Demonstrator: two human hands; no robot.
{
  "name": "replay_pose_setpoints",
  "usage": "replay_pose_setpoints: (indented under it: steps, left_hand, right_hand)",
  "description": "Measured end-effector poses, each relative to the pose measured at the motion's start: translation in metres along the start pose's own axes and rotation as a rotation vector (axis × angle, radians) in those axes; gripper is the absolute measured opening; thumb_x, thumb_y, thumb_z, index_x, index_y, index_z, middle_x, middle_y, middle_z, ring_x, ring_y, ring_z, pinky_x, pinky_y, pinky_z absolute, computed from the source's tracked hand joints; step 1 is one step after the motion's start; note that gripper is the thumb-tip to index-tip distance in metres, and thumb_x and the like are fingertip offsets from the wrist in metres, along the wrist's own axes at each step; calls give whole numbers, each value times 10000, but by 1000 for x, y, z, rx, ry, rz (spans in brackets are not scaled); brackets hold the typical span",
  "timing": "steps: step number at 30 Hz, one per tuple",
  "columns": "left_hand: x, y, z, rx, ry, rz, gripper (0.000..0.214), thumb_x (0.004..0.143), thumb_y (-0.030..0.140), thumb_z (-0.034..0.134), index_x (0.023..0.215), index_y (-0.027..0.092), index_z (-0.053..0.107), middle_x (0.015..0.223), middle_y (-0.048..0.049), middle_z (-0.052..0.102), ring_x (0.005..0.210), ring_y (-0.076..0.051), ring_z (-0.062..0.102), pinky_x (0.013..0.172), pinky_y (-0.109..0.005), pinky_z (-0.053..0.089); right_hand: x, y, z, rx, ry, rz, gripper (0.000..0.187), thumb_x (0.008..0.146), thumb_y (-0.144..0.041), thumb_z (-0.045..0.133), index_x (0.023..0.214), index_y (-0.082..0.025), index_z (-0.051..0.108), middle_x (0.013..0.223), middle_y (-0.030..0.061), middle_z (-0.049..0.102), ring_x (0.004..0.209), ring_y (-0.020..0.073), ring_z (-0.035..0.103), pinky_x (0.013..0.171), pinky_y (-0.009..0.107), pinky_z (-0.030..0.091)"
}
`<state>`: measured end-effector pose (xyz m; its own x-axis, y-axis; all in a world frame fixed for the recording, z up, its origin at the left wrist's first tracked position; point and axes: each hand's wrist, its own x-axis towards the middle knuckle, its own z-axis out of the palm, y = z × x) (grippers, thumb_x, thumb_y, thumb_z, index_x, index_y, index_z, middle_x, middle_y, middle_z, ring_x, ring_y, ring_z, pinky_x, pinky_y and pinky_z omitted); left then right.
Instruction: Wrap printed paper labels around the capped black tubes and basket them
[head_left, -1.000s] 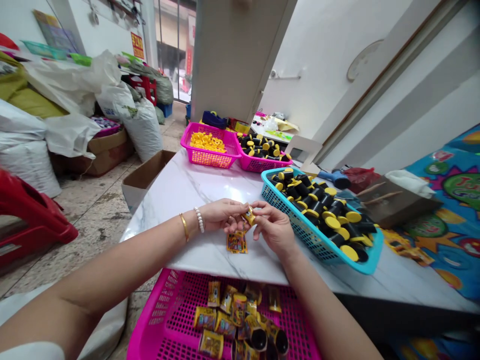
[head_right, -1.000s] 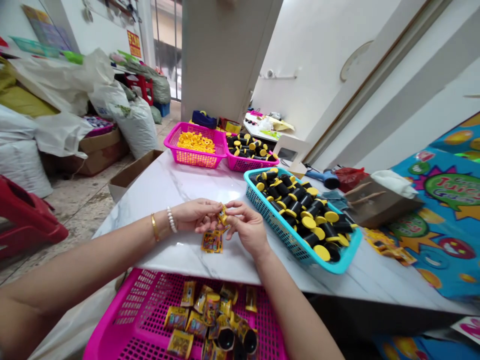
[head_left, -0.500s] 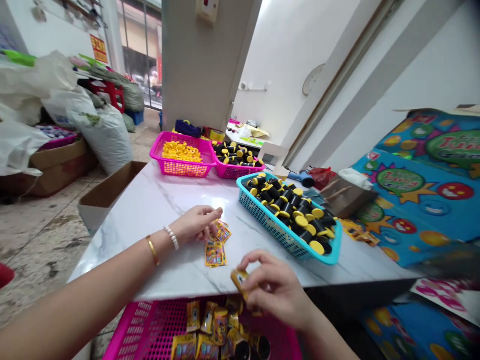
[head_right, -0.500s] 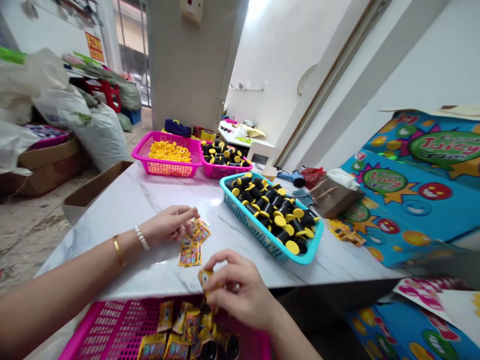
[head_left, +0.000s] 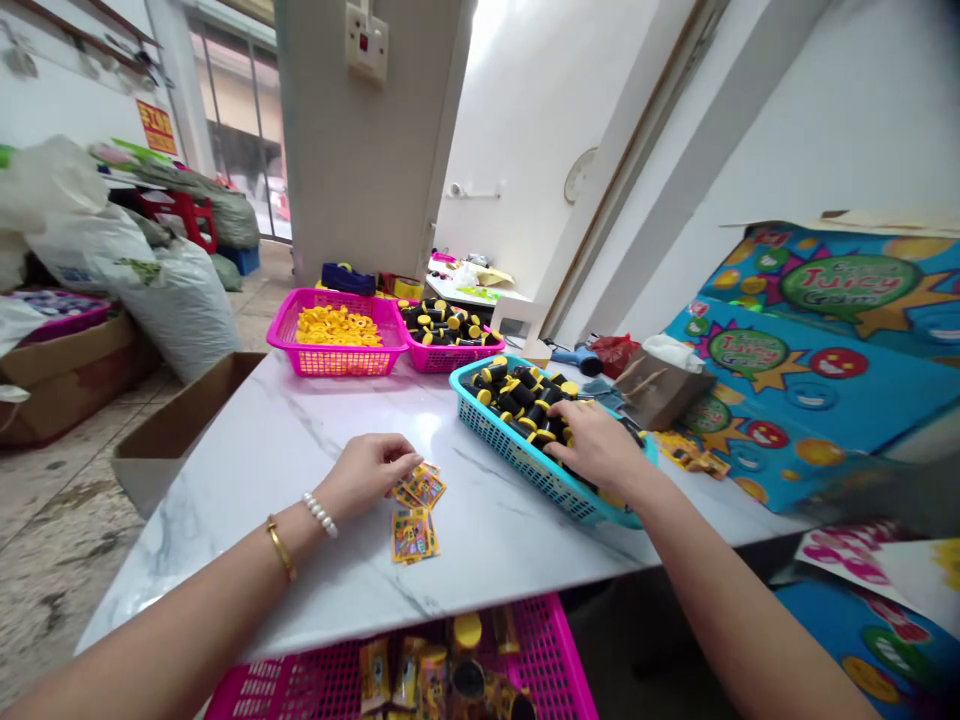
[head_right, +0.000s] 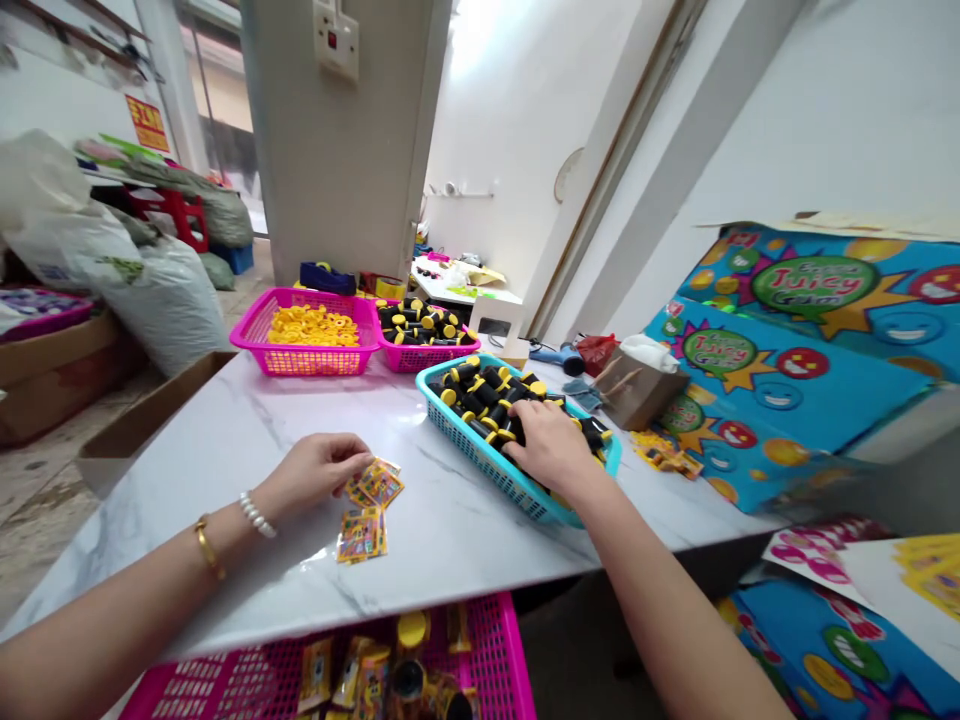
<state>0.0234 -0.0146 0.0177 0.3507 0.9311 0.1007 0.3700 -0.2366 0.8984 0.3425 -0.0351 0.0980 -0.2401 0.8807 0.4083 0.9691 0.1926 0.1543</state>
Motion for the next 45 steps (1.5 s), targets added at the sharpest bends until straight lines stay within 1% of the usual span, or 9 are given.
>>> replay_pose_setpoints:
  steps: [6,9,13,20,29,33,37,40,45]
  left_hand:
    - [0,-2,0,100,9,77,203,775,335,600,748,166,709,645,-23,654,561,-146,548,548,-243,385]
    - [2,-10,4,197,25,176,159,775,288,618,783,183,736,736,-42,685,659,-161,566,622,-254,393]
    - [4,-21,12,359,-7,228,154,788,269,619,833,211,755,804,-54,656,708,-166,561,667,-266,395]
    - [4,-19,21,463,5,290,179,825,200,561,738,187,717,817,-61,619,706,-160,558,666,-278,403]
    - [5,-13,-1,322,191,538,106,831,195,634,783,195,729,843,-38,591,762,-137,572,690,-248,455]
    - [-1,-5,-2,243,303,766,118,869,206,611,861,185,727,830,-33,557,727,-115,569,649,-228,472]
    - [-6,2,-3,225,421,863,114,867,180,613,910,194,717,833,-33,553,745,-116,564,647,-219,482]
    - [-7,5,-5,177,469,799,143,861,162,612,974,187,696,867,-40,573,725,-107,558,648,-215,480]
    - [-5,7,-9,-71,603,444,144,863,285,611,925,161,650,771,-17,595,593,-90,498,553,-201,426]
  right_hand:
    - [-13,-23,-8,240,232,136,234,752,-381,655,888,-200,598,855,83,673,830,265,623,758,382,474]
    - [-29,-54,-11,710,-5,115,257,806,-414,628,986,-231,620,903,53,704,812,225,656,736,341,502]
    - [-39,-89,26,977,-350,53,190,850,-370,584,921,-232,694,915,38,722,876,220,663,819,348,506]
    - [-42,-92,85,947,-78,156,352,932,-402,458,889,-200,743,1179,109,642,1109,251,593,976,412,435]
    - [-53,-118,34,909,343,115,229,906,-347,549,1046,-221,679,1034,85,697,941,227,650,844,360,501]
    - [-37,-130,19,1085,43,270,391,928,-491,470,1028,-172,671,658,43,698,629,177,654,608,278,489]
    - [-4,-137,18,1262,-356,263,503,891,-584,461,760,-148,675,448,6,592,386,110,505,439,229,370]
    - [20,-141,20,1323,-347,205,414,818,-529,604,648,-152,633,447,-13,568,370,74,416,394,206,277]
    - [54,-139,35,1287,-18,203,425,840,-528,567,602,-178,540,431,-49,460,396,79,361,399,218,253]
